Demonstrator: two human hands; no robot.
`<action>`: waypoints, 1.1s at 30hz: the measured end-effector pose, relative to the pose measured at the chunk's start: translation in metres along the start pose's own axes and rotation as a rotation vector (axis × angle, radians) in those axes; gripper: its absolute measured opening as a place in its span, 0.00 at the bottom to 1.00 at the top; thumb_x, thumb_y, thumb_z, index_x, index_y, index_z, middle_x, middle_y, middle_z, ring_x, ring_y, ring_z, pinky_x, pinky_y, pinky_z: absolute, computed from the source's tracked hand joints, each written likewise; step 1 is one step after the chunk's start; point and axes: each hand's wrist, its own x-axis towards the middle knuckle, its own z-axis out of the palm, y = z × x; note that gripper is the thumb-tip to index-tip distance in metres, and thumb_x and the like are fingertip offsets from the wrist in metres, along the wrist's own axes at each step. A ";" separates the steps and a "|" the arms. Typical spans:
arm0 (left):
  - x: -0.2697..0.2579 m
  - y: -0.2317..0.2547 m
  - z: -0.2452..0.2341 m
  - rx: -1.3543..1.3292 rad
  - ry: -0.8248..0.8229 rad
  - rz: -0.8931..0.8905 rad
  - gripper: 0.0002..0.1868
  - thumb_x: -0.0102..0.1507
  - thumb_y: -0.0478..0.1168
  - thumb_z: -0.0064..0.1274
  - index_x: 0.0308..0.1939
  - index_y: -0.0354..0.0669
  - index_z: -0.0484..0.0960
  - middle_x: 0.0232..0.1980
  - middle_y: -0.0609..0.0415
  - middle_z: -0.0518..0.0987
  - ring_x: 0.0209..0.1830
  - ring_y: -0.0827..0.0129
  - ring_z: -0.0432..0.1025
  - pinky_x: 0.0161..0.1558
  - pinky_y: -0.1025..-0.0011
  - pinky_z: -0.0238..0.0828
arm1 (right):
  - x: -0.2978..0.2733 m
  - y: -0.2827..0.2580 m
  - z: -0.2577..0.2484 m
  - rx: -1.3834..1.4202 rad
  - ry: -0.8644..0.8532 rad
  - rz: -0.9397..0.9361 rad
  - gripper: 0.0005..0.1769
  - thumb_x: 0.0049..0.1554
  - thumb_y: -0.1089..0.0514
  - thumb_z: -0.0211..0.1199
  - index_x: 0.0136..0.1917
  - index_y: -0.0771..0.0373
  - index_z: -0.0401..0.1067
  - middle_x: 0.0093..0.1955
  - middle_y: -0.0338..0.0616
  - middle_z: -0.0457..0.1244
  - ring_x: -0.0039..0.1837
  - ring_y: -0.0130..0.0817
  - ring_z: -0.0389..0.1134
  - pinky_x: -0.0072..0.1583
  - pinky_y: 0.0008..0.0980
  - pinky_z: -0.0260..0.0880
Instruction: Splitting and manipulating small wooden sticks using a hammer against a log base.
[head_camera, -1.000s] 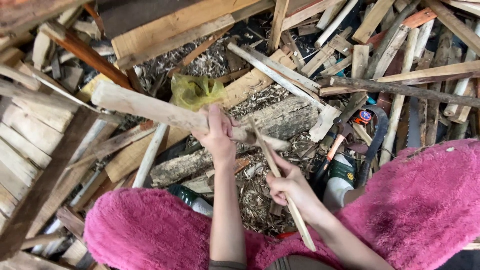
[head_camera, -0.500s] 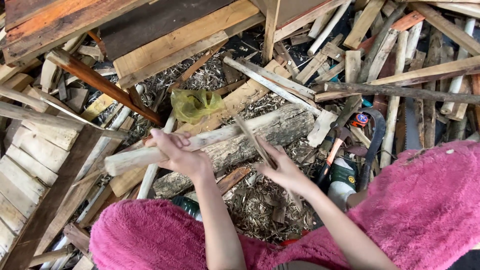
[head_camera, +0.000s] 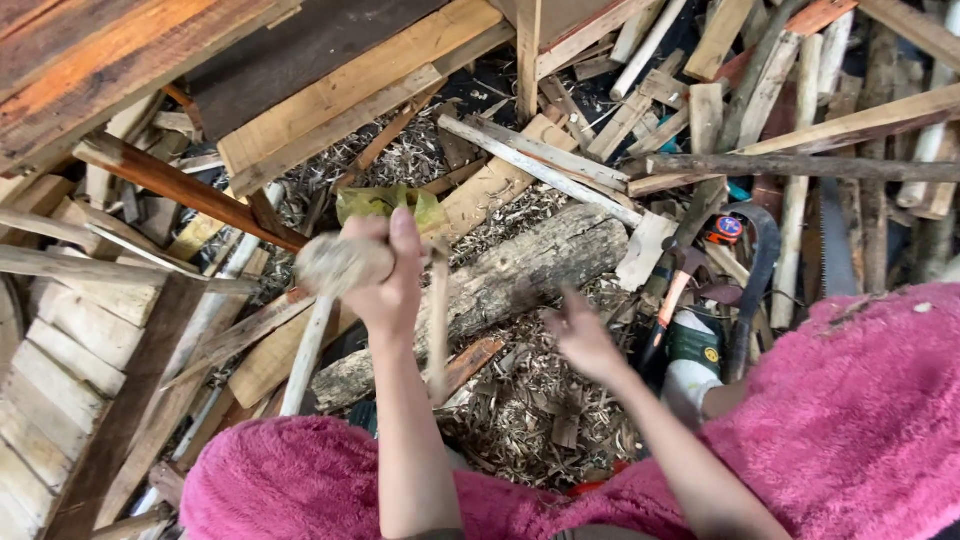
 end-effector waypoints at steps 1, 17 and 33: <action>0.003 -0.002 0.004 0.006 -0.005 0.002 0.14 0.65 0.34 0.58 0.24 0.40 0.78 0.13 0.52 0.72 0.12 0.68 0.66 0.25 0.72 0.67 | 0.025 0.035 0.000 0.007 -0.004 -0.001 0.39 0.66 0.54 0.52 0.83 0.63 0.41 0.80 0.69 0.44 0.75 0.62 0.57 0.74 0.64 0.54; -0.105 -0.054 0.023 -0.041 -0.228 -0.092 0.14 0.61 0.32 0.60 0.21 0.38 0.76 0.20 0.49 0.77 0.18 0.62 0.72 0.28 0.71 0.70 | 0.166 0.316 -0.025 -0.204 0.774 0.859 0.46 0.52 0.49 0.73 0.71 0.69 0.51 0.70 0.56 0.48 0.71 0.56 0.53 0.67 0.50 0.64; -0.118 0.095 -0.003 -0.494 -0.634 -1.515 0.43 0.60 0.22 0.47 0.78 0.50 0.57 0.60 0.41 0.78 0.54 0.59 0.78 0.55 0.64 0.79 | 0.159 0.262 -0.066 0.826 0.896 0.229 0.03 0.43 0.65 0.55 0.33 0.65 0.63 0.27 0.43 0.57 0.24 0.34 0.53 0.26 0.31 0.57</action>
